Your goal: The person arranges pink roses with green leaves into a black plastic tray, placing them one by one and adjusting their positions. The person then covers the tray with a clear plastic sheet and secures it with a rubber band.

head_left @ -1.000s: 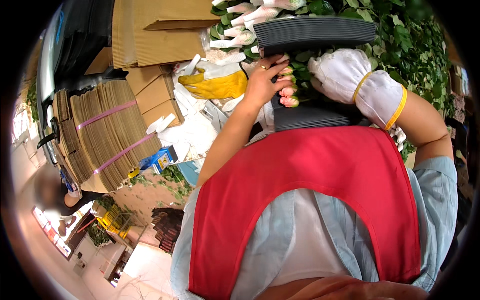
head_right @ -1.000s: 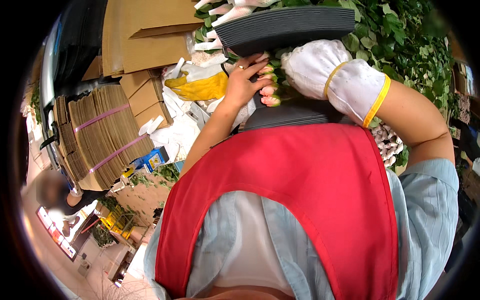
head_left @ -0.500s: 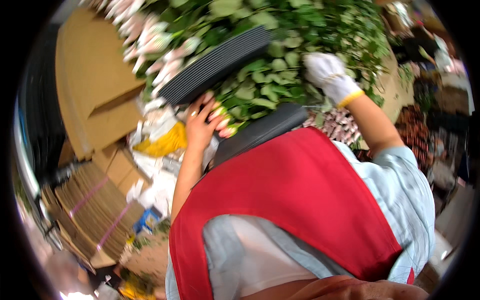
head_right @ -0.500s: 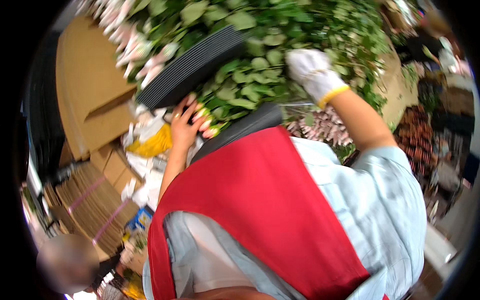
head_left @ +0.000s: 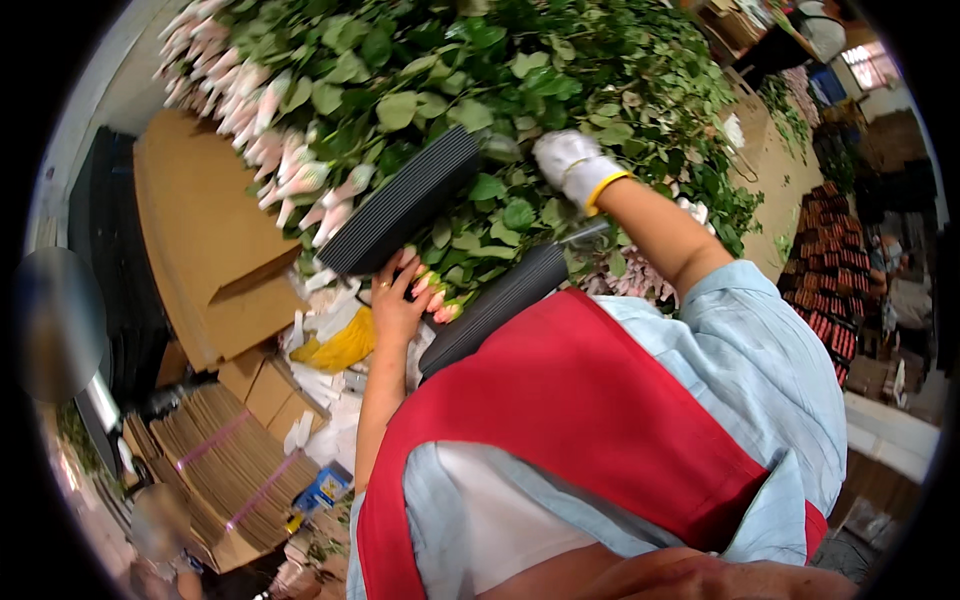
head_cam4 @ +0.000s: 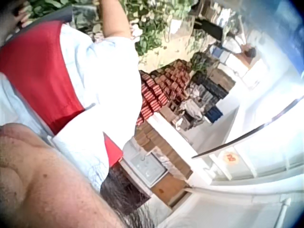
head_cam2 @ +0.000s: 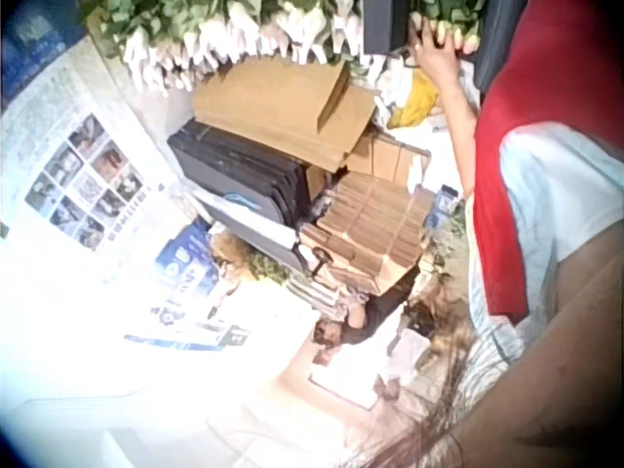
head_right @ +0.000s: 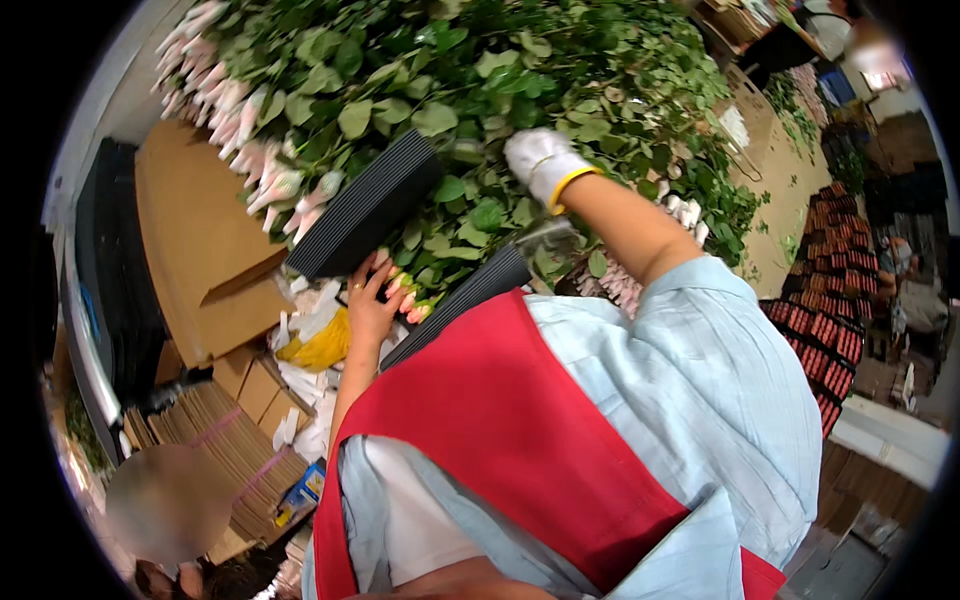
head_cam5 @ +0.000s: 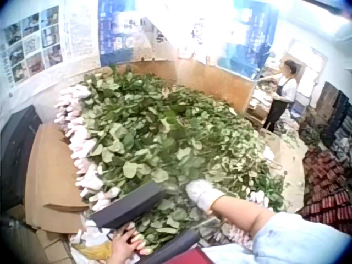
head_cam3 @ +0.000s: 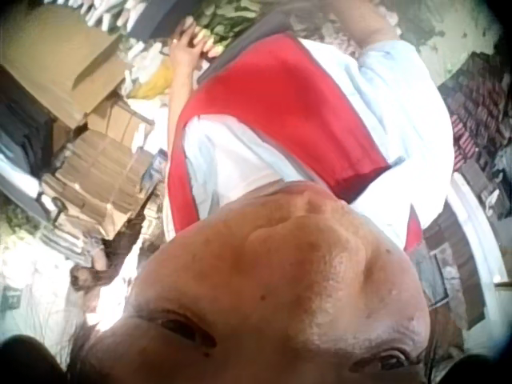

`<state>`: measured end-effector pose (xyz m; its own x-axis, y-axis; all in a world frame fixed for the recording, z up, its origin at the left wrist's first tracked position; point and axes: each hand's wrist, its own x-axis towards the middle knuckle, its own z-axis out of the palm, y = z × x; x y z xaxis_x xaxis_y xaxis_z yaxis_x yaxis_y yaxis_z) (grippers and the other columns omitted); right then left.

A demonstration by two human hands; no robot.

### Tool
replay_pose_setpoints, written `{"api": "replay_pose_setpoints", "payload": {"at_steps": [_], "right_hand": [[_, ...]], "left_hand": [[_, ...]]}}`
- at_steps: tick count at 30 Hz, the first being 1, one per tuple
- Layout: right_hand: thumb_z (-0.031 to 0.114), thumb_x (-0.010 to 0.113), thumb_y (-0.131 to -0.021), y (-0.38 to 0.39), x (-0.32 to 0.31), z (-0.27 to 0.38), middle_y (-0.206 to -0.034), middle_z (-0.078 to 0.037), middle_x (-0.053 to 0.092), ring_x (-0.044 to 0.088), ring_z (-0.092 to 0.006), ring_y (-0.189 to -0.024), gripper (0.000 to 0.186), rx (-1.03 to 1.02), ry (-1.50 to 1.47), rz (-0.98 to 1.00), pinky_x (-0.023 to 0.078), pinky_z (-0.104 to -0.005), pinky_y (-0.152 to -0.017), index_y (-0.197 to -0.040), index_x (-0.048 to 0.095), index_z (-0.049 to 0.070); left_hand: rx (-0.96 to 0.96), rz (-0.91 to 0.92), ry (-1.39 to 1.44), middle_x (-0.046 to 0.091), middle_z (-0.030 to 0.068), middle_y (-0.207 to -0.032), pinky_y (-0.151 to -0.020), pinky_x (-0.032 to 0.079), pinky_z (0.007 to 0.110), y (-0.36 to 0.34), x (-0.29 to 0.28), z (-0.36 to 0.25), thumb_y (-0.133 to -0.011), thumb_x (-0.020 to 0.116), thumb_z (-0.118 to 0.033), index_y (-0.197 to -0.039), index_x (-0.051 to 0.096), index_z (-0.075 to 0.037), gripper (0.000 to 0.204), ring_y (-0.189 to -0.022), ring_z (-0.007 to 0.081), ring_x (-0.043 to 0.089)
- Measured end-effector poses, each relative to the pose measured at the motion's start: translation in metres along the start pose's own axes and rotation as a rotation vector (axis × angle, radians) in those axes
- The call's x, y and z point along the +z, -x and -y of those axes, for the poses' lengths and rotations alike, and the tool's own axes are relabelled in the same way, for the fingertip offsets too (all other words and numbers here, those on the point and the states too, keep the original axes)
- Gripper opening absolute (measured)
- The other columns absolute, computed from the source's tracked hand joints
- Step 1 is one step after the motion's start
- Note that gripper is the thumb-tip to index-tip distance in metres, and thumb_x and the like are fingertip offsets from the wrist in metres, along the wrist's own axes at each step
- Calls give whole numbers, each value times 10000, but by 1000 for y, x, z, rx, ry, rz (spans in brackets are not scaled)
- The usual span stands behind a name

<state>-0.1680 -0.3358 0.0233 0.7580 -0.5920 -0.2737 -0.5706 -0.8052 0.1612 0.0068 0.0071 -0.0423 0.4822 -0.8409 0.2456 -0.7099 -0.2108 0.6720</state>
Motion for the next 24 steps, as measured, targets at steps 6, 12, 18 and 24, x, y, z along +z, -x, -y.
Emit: {"api": "replay_pose_setpoints", "payload": {"at_steps": [6,12,18,24], "right_hand": [[239,586,-868,54,-130,20,-1031,-207,702,682,-368,-964,276,55,-80,149,549,-445,-828,-1038,718,68],[71,578,-853,93,-169,55,-949,-159,709,699,-305,-896,200,-606,-535,150,559,-385,-779,-1012,698,48],[143,633,-834,71,-148,127,-1086,-149,686,659,-344,-1000,316,-931,-444,151,547,-405,-862,-1143,648,79],[291,586,-913,24,-82,191,-849,-136,710,702,-311,-667,302,-836,97,18,565,-450,-572,-1131,629,87]], "left_hand": [[8,60,-56,532,78,-1403,-1062,397,438,14,-5,4,-785,732,-205,-1265,645,-161,490,-1234,364,475],[-494,-110,33,697,153,-1023,-833,515,364,73,-52,-13,-864,693,-146,-1139,699,-66,286,-937,317,660],[-592,39,244,660,111,-792,-712,518,355,52,-39,-41,-793,788,-238,-1059,741,-69,320,-726,289,646],[-334,-72,78,546,73,-1000,-850,417,380,34,8,-25,-674,850,-373,-1080,752,-171,463,-969,268,515]]}}
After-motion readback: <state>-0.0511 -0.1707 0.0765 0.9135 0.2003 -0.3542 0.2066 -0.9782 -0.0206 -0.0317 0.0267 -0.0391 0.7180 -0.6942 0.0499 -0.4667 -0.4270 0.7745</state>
